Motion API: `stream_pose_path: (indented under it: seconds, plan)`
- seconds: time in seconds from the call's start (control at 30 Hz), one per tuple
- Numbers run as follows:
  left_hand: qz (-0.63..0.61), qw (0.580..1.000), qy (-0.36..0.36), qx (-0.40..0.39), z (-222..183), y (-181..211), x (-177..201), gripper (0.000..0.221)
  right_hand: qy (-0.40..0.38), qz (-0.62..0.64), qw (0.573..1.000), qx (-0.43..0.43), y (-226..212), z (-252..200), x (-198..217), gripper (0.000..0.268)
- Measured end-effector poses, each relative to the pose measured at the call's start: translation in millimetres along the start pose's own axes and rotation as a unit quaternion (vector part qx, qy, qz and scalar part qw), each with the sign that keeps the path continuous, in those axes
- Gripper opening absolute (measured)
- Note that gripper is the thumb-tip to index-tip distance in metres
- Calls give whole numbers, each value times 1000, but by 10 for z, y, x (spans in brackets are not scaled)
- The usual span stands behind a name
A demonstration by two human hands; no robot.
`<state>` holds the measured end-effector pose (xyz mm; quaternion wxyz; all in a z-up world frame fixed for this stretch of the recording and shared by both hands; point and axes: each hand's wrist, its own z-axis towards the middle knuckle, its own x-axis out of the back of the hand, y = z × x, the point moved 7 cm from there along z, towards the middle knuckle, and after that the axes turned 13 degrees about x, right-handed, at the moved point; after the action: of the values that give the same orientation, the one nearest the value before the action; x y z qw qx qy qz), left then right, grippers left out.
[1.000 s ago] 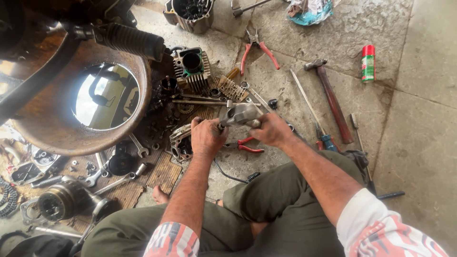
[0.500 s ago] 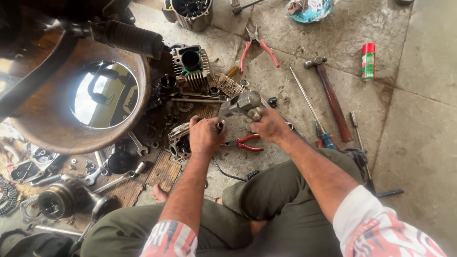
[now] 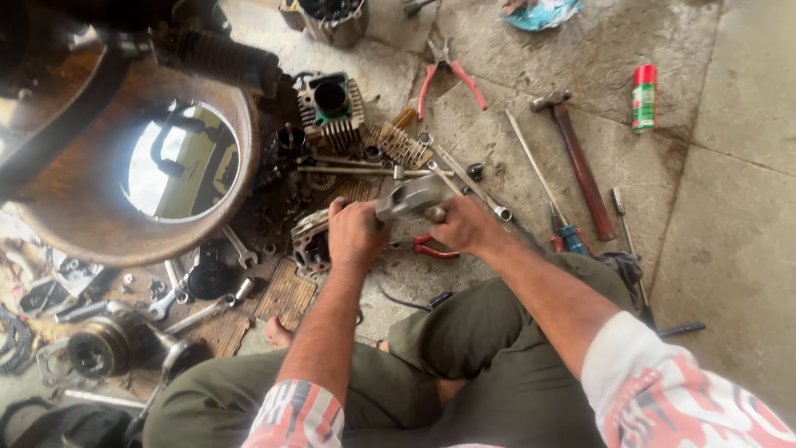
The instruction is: The person sits on the workshop floor and works on a motorcycle engine cylinder and piston assembly. They use pliers and a hammer to extract and reposition small components, turn the cylinder over, and tap parts into place with the hammer by hand.
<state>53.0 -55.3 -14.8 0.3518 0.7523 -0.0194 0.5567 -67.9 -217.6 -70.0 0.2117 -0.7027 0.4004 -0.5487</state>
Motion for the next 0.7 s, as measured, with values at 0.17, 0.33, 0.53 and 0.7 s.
stream_pose_path:
  seconds: [0.17,0.33,0.53,0.7]
  plan:
    - [67,997,-17,32,-2,-27,-30,34,72,26,996,54,1,-52,209,17]
    - [57,998,3,13,8,-28,-43,32,83,-25,985,149,-388,-129,411,22]
    - [80,996,-25,35,-5,-69,-69,35,210,33,926,313,-679,-218,463,35]
    - [34,998,-36,24,3,-107,-72,15,56,-30,998,11,-344,-112,236,26]
